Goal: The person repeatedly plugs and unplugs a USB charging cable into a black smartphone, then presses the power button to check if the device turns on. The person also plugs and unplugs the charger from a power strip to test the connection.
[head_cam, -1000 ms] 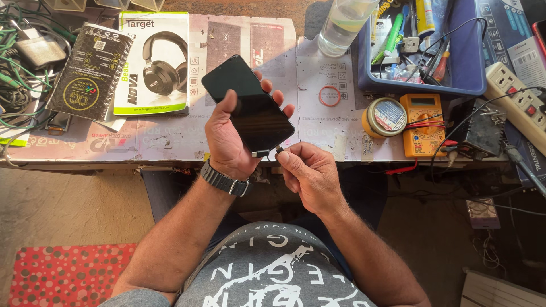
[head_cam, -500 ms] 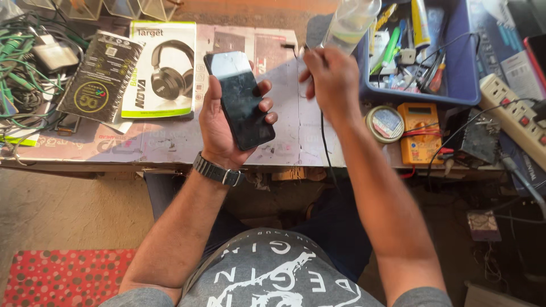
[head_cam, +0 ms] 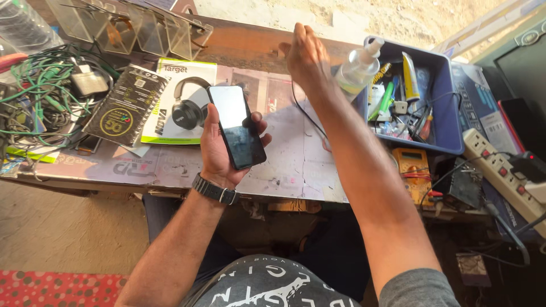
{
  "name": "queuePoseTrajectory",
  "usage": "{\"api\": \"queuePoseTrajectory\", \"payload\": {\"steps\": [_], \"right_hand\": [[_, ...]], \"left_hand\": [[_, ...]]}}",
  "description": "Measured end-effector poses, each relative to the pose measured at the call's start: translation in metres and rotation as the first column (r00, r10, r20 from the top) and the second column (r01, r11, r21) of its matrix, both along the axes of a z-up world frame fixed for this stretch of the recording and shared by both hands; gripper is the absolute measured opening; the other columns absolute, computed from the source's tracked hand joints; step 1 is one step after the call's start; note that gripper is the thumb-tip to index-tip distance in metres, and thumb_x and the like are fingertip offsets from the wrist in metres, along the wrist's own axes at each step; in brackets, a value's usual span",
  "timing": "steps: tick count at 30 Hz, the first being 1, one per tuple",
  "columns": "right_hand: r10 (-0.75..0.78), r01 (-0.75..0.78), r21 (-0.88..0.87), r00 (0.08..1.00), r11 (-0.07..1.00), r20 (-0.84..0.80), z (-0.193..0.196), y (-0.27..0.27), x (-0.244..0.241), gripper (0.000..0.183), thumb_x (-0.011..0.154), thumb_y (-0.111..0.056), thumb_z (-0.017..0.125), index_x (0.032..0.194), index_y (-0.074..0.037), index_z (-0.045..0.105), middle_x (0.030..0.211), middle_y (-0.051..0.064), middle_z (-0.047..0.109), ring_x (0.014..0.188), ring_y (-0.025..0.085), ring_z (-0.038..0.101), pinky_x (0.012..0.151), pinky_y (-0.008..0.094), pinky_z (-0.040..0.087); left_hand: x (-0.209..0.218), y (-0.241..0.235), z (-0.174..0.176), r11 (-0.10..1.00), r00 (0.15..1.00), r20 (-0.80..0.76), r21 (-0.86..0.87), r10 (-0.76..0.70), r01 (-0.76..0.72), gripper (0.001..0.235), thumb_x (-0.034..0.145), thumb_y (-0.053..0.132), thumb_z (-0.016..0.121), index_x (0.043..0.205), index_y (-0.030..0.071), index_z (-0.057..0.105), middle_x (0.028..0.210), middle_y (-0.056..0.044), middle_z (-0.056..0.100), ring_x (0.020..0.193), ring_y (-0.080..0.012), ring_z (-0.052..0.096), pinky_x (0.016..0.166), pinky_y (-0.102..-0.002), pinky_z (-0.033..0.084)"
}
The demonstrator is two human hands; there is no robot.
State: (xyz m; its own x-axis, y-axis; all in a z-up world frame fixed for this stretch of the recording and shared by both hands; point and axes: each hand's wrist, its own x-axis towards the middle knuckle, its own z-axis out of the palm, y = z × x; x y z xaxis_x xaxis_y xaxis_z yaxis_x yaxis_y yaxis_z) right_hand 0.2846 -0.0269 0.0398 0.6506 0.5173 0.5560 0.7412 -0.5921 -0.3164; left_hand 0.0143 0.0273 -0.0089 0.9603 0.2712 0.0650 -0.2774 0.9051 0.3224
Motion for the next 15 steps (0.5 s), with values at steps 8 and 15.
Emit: {"api": "queuePoseTrajectory", "payload": {"steps": [8, 15], "right_hand": [[0.408, -0.416, -0.134, 0.909, 0.9, -0.08, -0.012, -0.066, -0.18, 0.102, 0.096, -0.08, 0.035, 0.165, -0.004, 0.027, 0.174, 0.02, 0.018, 0.163, 0.04, 0.014, 0.132, 0.055, 0.016], [0.501, -0.465, 0.231, 0.855, 0.854, -0.132, 0.003, -0.083, -0.22, 0.096, 0.104, -0.07, 0.035, 0.166, 0.0, 0.015, 0.177, 0.024, 0.009, 0.167, 0.042, 0.01, 0.136, 0.052, 0.013]], "left_hand": [[0.011, -0.011, -0.005, 1.0, 0.982, 0.187, 0.009, -0.013, 0.011, 0.072, 0.107, 0.064, 0.04, 0.149, 0.005, 0.041, 0.145, -0.014, 0.054, 0.138, -0.0288, 0.052, 0.12, -0.047, 0.04], [0.001, -0.051, 0.021, 0.957, 0.97, 0.24, 0.268, 0.047, -0.112, 0.078, 0.107, 0.056, 0.038, 0.165, 0.007, 0.021, 0.169, -0.012, 0.028, 0.157, -0.0272, 0.027, 0.128, -0.044, 0.025]]}}
